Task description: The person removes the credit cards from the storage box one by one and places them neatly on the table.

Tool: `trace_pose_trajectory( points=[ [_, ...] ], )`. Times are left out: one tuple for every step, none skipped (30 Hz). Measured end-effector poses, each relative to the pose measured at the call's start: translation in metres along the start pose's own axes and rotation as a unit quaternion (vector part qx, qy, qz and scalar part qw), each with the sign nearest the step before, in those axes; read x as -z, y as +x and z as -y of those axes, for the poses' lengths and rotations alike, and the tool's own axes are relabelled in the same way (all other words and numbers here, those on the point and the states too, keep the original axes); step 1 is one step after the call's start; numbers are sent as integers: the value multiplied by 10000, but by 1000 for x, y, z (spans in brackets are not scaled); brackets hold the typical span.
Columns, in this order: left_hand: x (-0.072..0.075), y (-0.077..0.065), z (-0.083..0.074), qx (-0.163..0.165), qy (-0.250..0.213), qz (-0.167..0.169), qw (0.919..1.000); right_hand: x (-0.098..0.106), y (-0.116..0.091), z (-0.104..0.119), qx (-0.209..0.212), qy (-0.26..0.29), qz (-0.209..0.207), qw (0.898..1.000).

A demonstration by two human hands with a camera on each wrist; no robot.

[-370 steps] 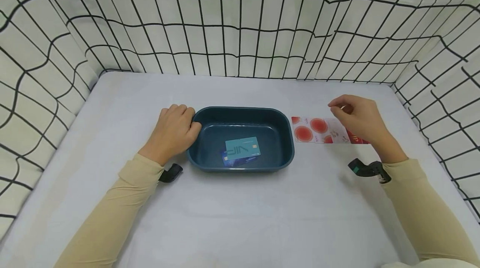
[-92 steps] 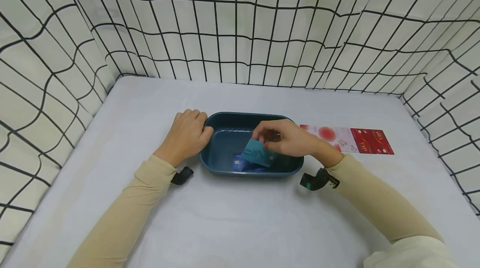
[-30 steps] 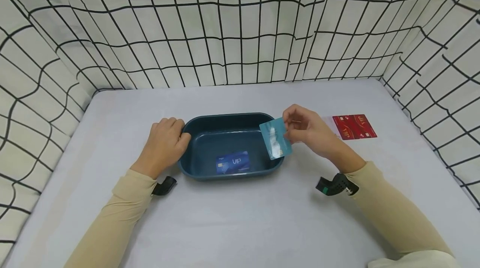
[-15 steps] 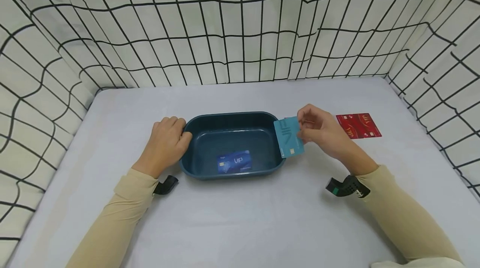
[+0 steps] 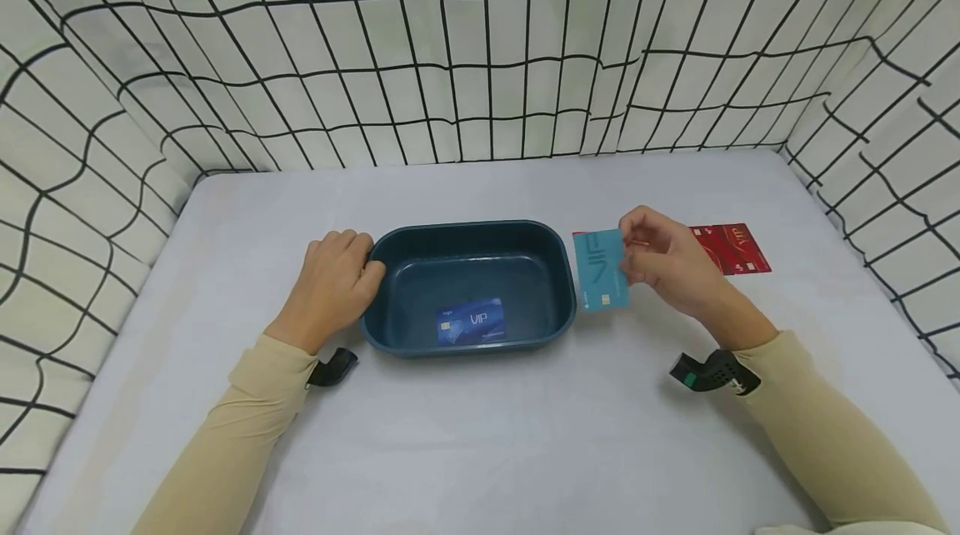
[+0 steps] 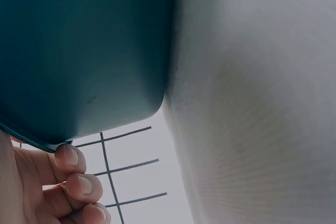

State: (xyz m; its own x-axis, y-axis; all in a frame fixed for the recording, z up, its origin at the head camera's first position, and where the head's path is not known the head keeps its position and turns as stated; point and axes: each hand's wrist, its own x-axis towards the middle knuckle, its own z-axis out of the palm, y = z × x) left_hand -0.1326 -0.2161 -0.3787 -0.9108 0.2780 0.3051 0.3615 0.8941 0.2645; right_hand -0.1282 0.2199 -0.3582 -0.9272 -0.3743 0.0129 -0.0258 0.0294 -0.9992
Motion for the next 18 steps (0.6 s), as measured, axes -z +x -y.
trace_pose_trajectory(
  points=[
    [0, 0, 0, 8, -3, 7, 10000, 2, 0, -1, 35, 112, 47, 9999],
    [0, 0, 0, 15, -6, 9, 10000, 3, -1, -1, 64, 191, 87, 9998],
    [0, 0, 0, 24, -12, 14, 10000, 4, -1, -1, 71, 184, 102, 9998],
    [0, 0, 0, 34, -23, 21, 10000, 6, -2, -2, 44, 157, 93, 9998],
    [0, 0, 0, 42, -36, 28, 10000, 7, -2, -2, 15, 131, 86, 9999],
    [-1, 0, 0, 49, -48, 32, 10000, 9, -3, -3, -15, 85, 74, 9999],
    [-1, 0, -1, 55, -58, 31, 10000, 10, -3, -3, -52, 54, 58, 10000],
    [-1, 0, 0, 54, -60, 29, 10000, 11, -4, -4, -86, 20, 36, 10000],
    [-1, 0, 0, 54, -60, 28, 10000, 12, -5, -5, -136, -24, 9, 9999],
    [-1, 0, 0, 50, -56, 18, 10000, 14, -6, -6, -185, -24, -15, 9998],
    [0, 0, 0, 46, -55, 8, 10000, 15, -6, -7, -250, -40, -50, 9997],
    [0, 0, 0, 39, -52, -6, 10000, 16, -7, -9, -311, -56, -77, 9995],
    [0, 0, 0, 33, -46, -16, 10000, 17, -7, -10, -391, -84, -112, 9991],
    [0, 0, 0, 23, -43, -26, 10000, 17, -8, -12, -471, -137, -142, 9987],
    [0, 0, 0, 17, -42, -36, 10000, 18, -8, -13, -550, -170, -171, 9982],
    [0, 0, 0, 5, -36, -49, 10000, 18, -9, -14, -623, -210, -196, 9976],
    [-1, 1, -1, -6, -40, -57, 10000, 19, -10, -16, -696, -284, -227, 9969],
    [-1, 1, -1, -20, -42, -67, 10000, 19, -10, -17, -752, -358, -242, 9962]
  ],
)
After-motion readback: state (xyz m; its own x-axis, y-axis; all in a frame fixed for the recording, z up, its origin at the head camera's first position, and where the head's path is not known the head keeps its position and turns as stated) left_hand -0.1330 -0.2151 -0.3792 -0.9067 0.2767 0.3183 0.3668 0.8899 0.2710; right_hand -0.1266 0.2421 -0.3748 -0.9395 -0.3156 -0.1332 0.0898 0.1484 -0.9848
